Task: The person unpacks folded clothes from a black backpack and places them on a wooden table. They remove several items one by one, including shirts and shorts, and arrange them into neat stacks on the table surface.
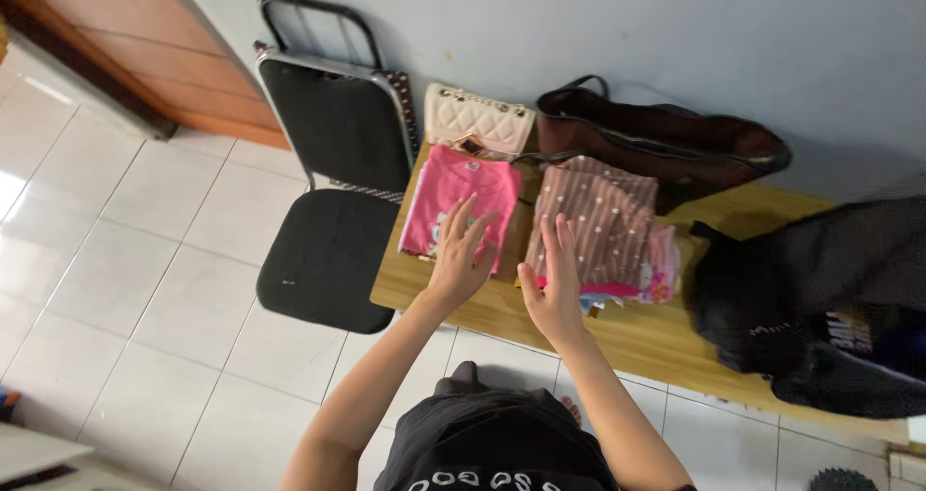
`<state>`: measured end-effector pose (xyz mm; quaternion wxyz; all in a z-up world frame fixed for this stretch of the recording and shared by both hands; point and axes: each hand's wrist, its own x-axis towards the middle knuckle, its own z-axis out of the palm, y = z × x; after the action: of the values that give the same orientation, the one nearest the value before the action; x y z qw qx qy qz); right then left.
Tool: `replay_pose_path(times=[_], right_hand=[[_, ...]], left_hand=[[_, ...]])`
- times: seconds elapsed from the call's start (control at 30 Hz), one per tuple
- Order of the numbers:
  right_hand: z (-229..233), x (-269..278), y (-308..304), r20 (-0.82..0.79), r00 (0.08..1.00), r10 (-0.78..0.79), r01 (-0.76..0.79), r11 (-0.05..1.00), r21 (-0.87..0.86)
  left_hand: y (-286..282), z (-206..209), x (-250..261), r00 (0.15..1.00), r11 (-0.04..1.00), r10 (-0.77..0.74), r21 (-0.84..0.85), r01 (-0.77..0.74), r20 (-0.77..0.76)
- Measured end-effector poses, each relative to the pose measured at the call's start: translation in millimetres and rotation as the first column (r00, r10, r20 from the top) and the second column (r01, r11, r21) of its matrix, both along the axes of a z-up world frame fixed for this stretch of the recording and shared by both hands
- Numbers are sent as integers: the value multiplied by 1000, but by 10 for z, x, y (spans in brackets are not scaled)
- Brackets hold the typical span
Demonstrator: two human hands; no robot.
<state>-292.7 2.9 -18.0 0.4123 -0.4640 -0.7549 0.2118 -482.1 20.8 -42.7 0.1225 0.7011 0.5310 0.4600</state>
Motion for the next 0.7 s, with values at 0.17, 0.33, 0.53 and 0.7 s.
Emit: replay_pose_path(times=[0.17,0.33,0.53,0.7], right_hand=[[231,551,-77,-2,995,-99,99,992,73],[397,1192,-160,42,975,-220,212,966,145],[463,1967,-350,24,959,-284,277,948,158],[470,2631,-507,55,940,-335,320,929,186]], left_hand=[[36,273,567,994,994,-104,41,105,-18],[41,474,1192,978,974,-208,92,207,1],[-16,610,2064,964,959,-267,97,266,-3],[-127,653,2729,936,934,-352,56,353,-32]])
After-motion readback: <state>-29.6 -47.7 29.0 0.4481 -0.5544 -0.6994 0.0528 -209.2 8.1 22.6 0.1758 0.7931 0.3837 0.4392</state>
